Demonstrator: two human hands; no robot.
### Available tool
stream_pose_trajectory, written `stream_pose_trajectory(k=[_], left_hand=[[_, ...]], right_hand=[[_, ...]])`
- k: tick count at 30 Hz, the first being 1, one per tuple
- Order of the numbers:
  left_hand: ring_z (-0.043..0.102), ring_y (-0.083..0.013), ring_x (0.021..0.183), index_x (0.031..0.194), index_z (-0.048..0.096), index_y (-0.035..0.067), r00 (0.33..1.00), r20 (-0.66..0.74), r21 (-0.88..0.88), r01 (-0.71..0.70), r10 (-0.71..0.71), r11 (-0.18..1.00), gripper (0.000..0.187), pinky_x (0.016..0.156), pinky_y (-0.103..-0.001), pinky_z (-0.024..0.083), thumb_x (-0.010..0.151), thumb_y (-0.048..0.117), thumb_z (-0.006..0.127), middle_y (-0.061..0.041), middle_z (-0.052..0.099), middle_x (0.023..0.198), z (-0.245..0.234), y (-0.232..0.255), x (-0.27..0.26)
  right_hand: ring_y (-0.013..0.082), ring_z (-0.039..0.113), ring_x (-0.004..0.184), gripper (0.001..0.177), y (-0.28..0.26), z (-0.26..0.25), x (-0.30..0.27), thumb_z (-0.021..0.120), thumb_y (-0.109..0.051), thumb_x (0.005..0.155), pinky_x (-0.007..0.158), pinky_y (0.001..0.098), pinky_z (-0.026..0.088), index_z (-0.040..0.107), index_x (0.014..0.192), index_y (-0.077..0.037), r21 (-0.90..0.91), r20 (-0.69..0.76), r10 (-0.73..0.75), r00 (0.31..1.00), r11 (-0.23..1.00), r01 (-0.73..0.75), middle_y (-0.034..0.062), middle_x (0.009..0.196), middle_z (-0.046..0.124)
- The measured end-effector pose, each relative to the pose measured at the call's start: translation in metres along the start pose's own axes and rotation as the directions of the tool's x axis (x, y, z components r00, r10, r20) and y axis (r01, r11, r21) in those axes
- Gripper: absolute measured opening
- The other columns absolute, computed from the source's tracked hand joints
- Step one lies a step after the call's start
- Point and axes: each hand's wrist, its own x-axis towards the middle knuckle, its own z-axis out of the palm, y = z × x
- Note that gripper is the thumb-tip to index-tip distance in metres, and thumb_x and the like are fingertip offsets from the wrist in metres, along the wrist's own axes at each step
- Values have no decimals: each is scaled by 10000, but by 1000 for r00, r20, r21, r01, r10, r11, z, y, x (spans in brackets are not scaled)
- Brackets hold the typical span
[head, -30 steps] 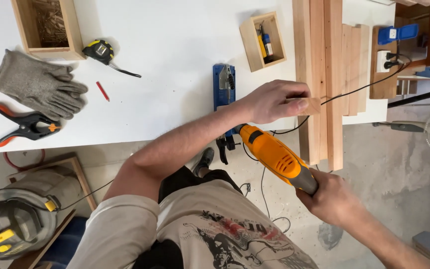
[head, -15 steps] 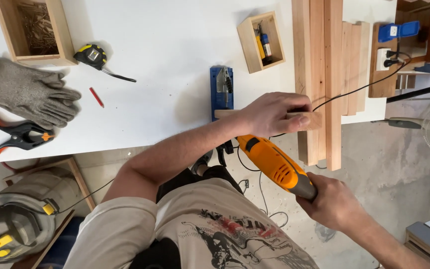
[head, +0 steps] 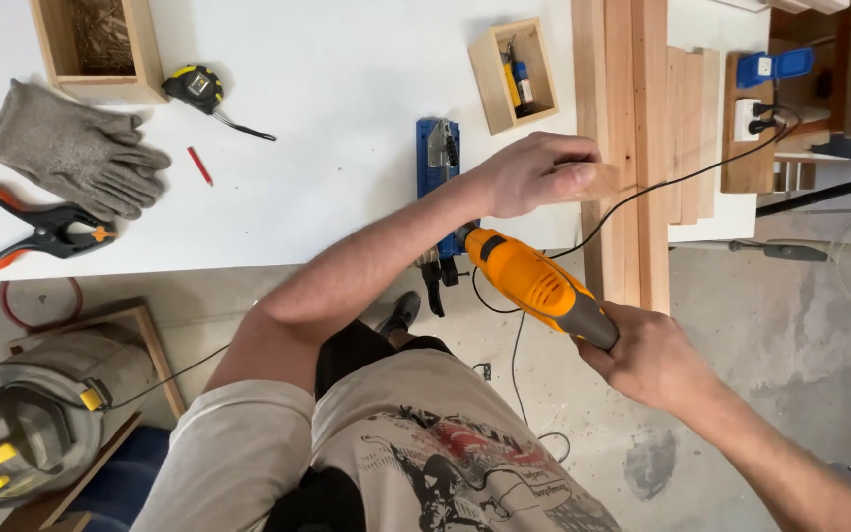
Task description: The person uses a corded drill with a pocket-hole jig to drill angled holes into several small wooden planks. They repeatedly clamp each plank, drill, release, and swap to the next piece, finishing with a final plank by the end of the clip.
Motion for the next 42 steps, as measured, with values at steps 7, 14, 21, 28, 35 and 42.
stream_pose_trajectory(k=[7, 14, 21, 28, 35, 42], left_hand=[[645, -299, 821, 1074, 680, 132, 998, -56, 0, 2, -2, 1000, 531, 763, -463, 531, 983, 560, 380, -131, 657, 843, 3, -16, 0], [619, -201, 820, 1049, 655, 72, 999, -23, 227, 36, -32, 973, 665, 696, -324, 463, 988, 561, 209, -74, 658, 897, -4, -5, 6], [568, -361, 1330, 1393, 572, 20, 986, -57, 276, 168, -159, 946, 827, 1082, -513, 457, 974, 617, 182, -228, 608, 1423, -6, -8, 3], [549, -357, 1344, 1391, 588, 37, 983, -68, 310, 183, -170, 933, 775, 1085, -514, 407, 981, 553, 181, -223, 604, 1428, -8, -18, 4], [550, -347, 1344, 1397, 577, 20, 977, -82, 268, 210, -195, 940, 781, 1100, -502, 397, 964, 563, 220, -221, 608, 1422, -6, -20, 4], [542, -336, 1351, 1409, 568, 49, 972, -83, 261, 235, -221, 936, 820, 1109, -519, 379, 956, 622, 194, -201, 601, 1436, -5, -20, 4]], right_hand=[[321, 609, 515, 239, 9, -18, -26, 772, -321, 752, 523, 359, 501, 687, 797, -102, 77, -95, -19, 995, 997, 26, 124, 513, 554], [209, 539, 570, 248, 25, -48, -85, 765, -361, 794, 587, 331, 460, 749, 1012, -246, 15, -146, 97, 985, 995, -95, 51, 622, 668], [215, 429, 543, 209, 45, -45, -109, 801, -357, 780, 532, 340, 417, 741, 857, -172, 65, -245, 120, 962, 992, -108, 71, 559, 577], [192, 351, 516, 291, 47, -40, -92, 812, -307, 813, 481, 341, 316, 668, 710, -75, 178, -234, 94, 968, 983, -53, 63, 518, 434], [209, 387, 554, 305, 39, -43, -86, 791, -359, 820, 521, 343, 352, 659, 742, -96, 142, -186, 141, 972, 983, -115, 80, 541, 486], [201, 422, 508, 224, 37, -42, -80, 790, -343, 807, 507, 347, 372, 736, 784, -127, 118, -208, 87, 974, 991, -63, 71, 522, 548]])
